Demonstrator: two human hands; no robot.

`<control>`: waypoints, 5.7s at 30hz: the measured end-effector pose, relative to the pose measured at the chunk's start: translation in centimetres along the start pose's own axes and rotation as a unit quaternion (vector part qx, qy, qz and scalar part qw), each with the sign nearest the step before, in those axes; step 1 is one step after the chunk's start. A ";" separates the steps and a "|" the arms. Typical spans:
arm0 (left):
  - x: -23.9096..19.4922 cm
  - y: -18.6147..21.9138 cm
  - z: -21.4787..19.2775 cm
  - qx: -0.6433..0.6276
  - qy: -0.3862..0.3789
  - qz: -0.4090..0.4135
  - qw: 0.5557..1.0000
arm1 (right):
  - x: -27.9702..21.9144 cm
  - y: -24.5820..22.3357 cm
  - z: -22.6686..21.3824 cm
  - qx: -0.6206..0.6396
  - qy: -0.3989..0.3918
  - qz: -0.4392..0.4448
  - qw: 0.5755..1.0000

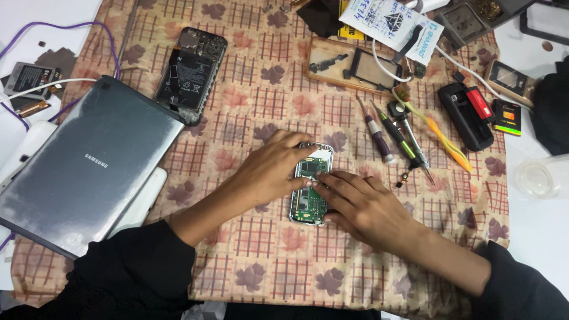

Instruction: The person disassembles a mobile phone, removes the motherboard, cleans it with a brush and spray, then reassembles the phone with the battery and back cover. The person also briefly handles a second phone's internal components.

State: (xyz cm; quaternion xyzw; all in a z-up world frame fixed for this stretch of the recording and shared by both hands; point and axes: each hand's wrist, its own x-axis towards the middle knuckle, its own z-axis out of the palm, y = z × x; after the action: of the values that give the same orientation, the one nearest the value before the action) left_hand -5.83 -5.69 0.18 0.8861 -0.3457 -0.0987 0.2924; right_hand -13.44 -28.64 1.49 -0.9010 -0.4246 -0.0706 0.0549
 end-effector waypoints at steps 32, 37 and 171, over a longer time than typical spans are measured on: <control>-0.1 1.3 -0.8 0.051 -0.104 -0.014 0.993 | -1.6 1.7 3.3 0.003 0.068 -0.035 0.997; 0.0 1.5 -0.8 0.045 -0.121 -0.028 0.991 | -1.7 1.6 3.0 0.046 0.057 -0.045 0.996; 0.1 2.5 -0.9 0.143 -0.179 -0.066 0.971 | -5.3 14.9 -8.4 0.269 0.099 0.432 0.855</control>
State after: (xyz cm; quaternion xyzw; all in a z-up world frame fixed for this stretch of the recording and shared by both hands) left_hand -6.80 -6.89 2.40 0.9075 -0.3435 -0.2247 0.0892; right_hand -5.87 -43.41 8.23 -0.9321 0.0126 -0.0113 0.3619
